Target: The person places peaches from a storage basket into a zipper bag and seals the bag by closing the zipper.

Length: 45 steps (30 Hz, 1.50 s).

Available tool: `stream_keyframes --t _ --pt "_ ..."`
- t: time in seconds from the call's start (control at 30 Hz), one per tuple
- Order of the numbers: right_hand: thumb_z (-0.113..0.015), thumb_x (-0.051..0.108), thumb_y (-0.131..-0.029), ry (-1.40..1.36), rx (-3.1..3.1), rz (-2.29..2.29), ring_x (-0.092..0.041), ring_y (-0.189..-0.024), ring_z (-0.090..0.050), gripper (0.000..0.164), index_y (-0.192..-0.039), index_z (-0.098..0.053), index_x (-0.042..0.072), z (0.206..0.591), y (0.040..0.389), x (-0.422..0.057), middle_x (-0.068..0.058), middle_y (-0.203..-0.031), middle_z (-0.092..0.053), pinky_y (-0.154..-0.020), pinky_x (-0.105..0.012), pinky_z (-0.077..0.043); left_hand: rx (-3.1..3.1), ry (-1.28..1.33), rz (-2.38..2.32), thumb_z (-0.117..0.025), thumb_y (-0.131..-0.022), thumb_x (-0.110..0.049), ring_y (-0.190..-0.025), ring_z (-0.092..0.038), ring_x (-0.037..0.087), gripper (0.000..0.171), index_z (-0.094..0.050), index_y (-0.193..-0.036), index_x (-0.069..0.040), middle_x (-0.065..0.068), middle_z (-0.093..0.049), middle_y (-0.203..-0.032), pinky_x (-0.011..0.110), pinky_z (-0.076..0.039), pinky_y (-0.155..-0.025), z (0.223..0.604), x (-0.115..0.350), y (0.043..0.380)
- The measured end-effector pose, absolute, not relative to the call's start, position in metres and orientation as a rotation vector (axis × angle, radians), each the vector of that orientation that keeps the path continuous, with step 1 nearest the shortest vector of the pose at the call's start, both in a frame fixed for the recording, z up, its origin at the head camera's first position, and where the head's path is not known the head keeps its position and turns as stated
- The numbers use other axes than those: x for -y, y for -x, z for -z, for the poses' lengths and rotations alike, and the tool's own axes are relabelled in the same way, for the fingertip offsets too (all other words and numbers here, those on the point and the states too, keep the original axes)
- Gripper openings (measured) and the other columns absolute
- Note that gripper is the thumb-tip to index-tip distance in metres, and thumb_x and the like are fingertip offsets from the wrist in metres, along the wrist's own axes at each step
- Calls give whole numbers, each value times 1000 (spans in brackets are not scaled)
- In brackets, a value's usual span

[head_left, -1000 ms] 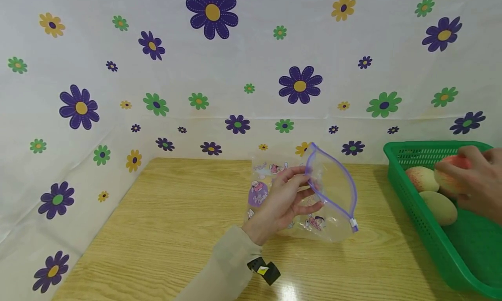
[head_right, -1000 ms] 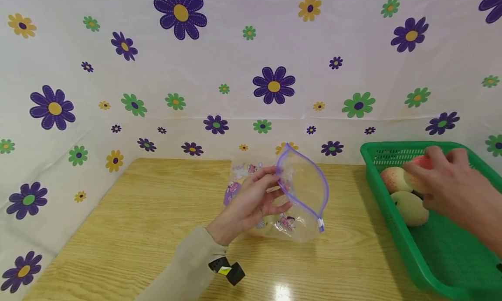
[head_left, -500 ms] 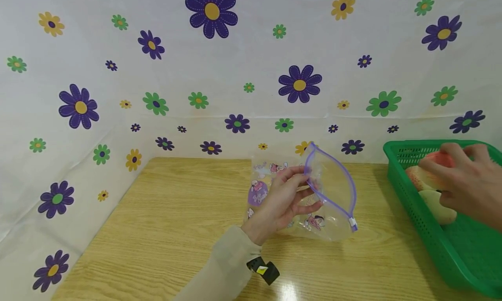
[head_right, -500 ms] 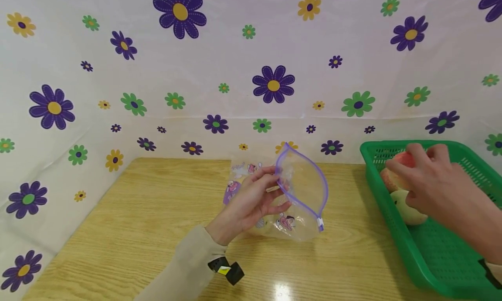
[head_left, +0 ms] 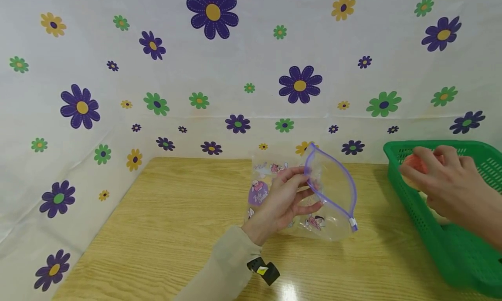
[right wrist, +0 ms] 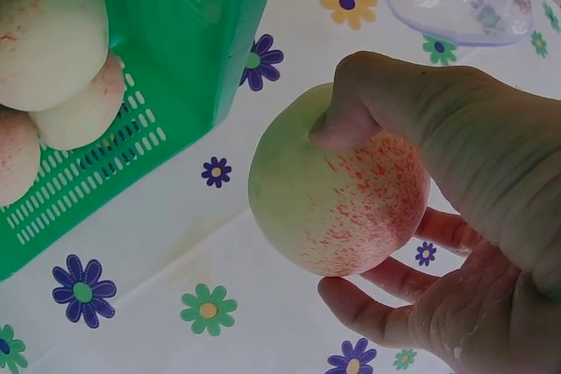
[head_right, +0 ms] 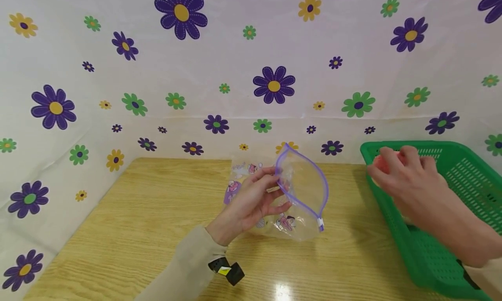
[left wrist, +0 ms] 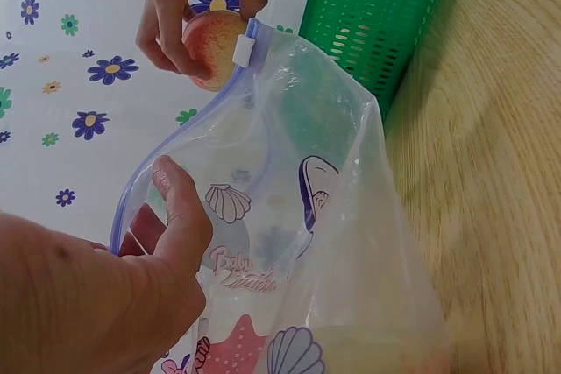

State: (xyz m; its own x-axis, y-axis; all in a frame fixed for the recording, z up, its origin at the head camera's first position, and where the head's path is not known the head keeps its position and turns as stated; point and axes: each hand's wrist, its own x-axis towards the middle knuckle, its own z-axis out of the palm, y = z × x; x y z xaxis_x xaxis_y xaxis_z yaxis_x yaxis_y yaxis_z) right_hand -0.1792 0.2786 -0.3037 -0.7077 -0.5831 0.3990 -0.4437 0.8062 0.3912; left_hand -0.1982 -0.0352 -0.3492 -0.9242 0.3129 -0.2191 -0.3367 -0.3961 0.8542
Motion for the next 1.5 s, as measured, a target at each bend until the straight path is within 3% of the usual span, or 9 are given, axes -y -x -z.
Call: stream_keyframes --t 0.3,0.87,1.03,1.33,1.5 --pt "-89 -7 -55 -770 2543 305 -59 -105 -48 72 -113 -53 16 301 178 -267 -28 -122 -50 -64 -70 -51 -1440 23 -2354 -49 -107 -13 -83 -64 15 14 -60 -116 -13 2 -61 -92 34 -64 -67 351 34 199" --pt "-91 -7 -50 -1004 2360 5 -52 -99 -53 79 -116 -58 19 296 194 -226 -22 -118 -55 -58 -61 -54 -1408 56 -2346 -51 -106 -14 -87 -63 15 15 -56 -121 -15 0 -60 -94 34 -63 -69 353 34 200" --pt "-93 -5 -50 -1056 2341 -88 -49 -101 -54 78 -119 -62 17 295 199 -214 -22 -119 -57 -67 -58 -58 -1415 59 -2337 -51 -107 -15 -88 -63 15 17 -56 -123 -14 0 -59 -97 33 -63 -69 353 34 200" --pt "-95 4 -63 -1049 2539 -256 -45 -111 -51 74 -128 -66 17 299 205 -200 -19 -129 -57 -78 -56 -59 -1417 61 -2318 -50 -107 -15 -85 -63 15 16 -56 -121 -15 0 -60 -93 33 -63 -68 355 32 201" --pt "-94 5 -64 -1125 2550 -260 -39 -104 -53 67 -126 -68 16 306 215 -192 -17 -124 -59 -78 -49 -56 -1421 41 -2306 -50 -107 -15 -86 -62 15 15 -55 -121 -15 1 -59 -94 32 -63 -68 355 32 201"
